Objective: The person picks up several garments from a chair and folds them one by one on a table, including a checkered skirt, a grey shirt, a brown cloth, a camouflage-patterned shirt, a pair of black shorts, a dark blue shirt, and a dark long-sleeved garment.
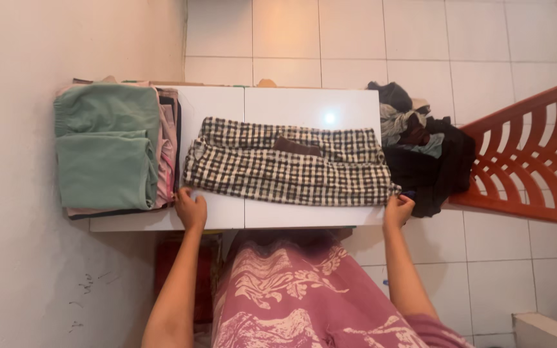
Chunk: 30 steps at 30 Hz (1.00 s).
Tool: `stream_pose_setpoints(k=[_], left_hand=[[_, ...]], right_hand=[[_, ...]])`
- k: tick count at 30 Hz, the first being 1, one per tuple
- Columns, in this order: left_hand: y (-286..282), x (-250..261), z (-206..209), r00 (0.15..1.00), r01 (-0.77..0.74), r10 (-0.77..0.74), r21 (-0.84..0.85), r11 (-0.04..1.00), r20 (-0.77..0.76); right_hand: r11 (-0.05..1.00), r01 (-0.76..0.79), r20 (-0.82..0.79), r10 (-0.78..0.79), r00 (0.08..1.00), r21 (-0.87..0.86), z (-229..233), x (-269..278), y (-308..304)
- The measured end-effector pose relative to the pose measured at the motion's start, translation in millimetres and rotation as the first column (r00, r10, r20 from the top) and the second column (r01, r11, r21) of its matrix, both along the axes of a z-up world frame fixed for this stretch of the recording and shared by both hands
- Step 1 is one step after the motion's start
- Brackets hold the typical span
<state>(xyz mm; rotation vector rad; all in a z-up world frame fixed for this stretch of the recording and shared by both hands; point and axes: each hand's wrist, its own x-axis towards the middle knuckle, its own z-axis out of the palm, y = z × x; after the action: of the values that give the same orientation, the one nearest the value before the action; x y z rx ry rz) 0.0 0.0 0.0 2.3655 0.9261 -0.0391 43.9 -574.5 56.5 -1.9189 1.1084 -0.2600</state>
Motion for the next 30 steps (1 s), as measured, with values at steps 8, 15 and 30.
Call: stream_pose_setpoints(k=[8, 15, 30], left_hand=[[-7, 92, 10, 0.968, -0.109, 0.093, 0.057, 0.992, 0.231], [-34, 94, 40, 0.998, -0.028, 0.037, 0.180, 0.983, -0.049], [-279, 60, 107, 0.495, 0.840, -0.829, -0.100, 0.533, -0.261]], right_hand=[[0.869, 0.012, 0.158, -0.103, 0.982, 0.494, 3, 43, -8], [0.835, -0.427, 0.207, 0.512, 0.834, -0.346, 12, 33, 17], [0.523, -0.318, 0.096, 0.408, 0.908, 0.791, -21, 76, -7]])
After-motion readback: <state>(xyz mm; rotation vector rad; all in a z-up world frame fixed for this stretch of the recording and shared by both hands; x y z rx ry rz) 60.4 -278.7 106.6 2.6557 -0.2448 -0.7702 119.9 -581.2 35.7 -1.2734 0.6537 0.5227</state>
